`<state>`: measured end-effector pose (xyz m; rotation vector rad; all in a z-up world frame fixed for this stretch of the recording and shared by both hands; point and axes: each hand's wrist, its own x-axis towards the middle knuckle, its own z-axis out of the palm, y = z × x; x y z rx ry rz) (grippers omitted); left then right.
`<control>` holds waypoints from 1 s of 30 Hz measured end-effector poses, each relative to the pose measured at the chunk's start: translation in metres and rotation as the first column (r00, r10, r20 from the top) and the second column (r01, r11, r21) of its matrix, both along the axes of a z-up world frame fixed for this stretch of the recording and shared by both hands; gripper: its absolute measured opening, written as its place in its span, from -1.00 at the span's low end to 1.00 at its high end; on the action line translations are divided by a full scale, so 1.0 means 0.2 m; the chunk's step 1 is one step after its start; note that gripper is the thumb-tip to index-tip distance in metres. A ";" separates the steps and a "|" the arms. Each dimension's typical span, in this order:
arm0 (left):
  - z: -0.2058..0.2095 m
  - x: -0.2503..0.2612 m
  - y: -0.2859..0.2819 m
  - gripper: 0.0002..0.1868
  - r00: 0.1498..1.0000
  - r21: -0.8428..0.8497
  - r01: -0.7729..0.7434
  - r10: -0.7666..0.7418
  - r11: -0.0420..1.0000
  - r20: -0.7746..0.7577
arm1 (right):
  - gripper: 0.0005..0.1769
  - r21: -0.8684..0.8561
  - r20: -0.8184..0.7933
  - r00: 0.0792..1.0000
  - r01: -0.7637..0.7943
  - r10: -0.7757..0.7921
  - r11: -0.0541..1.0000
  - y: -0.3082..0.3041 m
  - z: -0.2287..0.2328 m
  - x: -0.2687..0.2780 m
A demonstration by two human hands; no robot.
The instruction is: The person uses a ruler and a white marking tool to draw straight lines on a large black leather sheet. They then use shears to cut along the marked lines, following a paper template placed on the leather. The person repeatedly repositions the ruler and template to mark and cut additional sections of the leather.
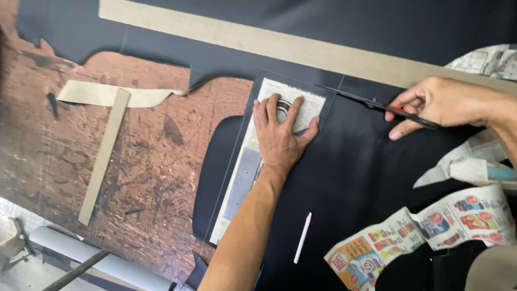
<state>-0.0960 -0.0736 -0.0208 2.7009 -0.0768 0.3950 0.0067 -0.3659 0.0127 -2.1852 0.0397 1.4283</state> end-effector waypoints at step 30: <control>0.00 0.00 0.00 -0.42 1.000 -0.034 -0.006 0.006 0.999 -0.007 | -0.50 0.113 0.116 0.993 -0.037 0.024 0.993 0.31 0.04 0.10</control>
